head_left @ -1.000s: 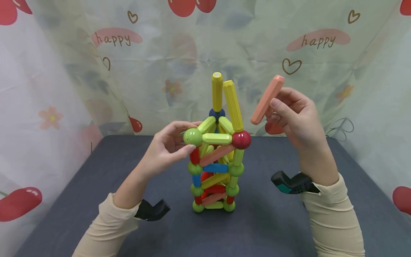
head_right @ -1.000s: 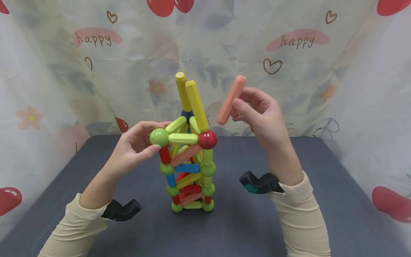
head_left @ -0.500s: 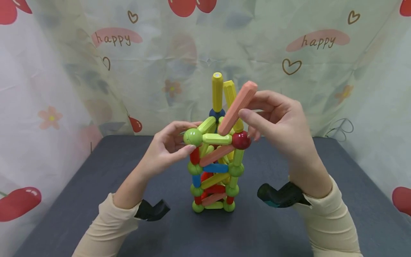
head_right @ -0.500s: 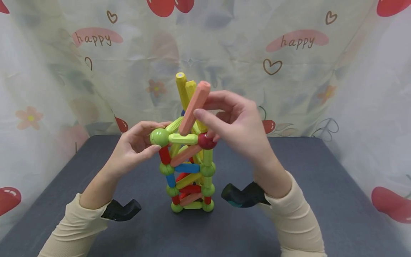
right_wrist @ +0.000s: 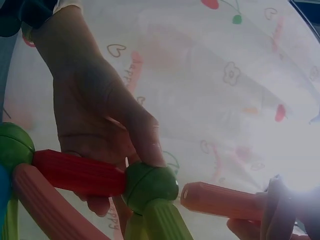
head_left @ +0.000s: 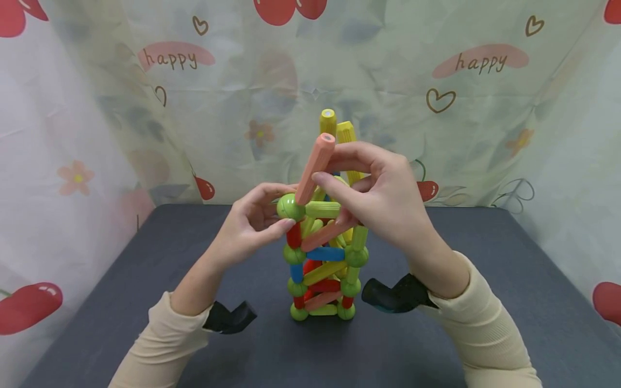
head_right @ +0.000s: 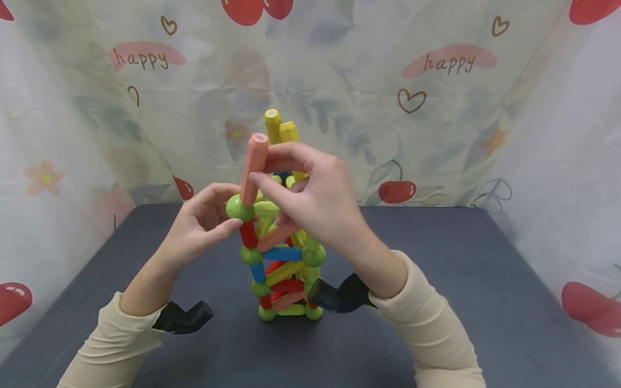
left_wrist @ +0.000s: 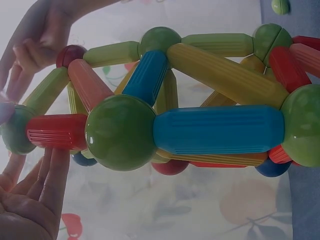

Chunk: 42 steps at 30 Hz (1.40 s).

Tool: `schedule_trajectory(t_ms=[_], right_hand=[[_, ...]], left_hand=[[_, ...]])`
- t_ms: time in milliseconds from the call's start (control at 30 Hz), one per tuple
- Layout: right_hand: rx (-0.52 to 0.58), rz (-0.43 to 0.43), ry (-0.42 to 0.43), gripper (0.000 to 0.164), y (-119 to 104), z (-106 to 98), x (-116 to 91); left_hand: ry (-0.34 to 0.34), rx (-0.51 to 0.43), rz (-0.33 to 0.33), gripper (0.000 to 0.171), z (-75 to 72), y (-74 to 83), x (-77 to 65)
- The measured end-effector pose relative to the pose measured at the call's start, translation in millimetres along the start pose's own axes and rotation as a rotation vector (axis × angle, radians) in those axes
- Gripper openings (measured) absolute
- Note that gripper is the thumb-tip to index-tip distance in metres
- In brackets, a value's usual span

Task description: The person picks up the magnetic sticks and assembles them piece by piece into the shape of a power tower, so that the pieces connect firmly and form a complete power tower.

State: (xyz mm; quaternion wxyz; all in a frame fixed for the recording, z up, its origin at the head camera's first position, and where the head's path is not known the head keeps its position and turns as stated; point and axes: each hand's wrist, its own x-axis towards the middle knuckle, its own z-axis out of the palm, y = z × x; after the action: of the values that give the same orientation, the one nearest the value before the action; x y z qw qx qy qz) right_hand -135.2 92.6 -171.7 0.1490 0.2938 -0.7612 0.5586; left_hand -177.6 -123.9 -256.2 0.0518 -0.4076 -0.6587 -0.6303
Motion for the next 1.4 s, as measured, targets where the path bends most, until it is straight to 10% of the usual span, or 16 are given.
schedule_trajectory(t_ms=[900, 1400], right_hand=[[-0.131, 0.072, -0.026, 0.048, -1, 9, 10], [-0.195, -0.003, 0.071, 0.017, 31, -56, -27]], left_hand=[[0.009, 0.002, 0.003, 0.039, 0.3, -1.1, -0.5], [0.001, 0.043, -0.063, 0.042, 0.2, 2.9, -2.2]])
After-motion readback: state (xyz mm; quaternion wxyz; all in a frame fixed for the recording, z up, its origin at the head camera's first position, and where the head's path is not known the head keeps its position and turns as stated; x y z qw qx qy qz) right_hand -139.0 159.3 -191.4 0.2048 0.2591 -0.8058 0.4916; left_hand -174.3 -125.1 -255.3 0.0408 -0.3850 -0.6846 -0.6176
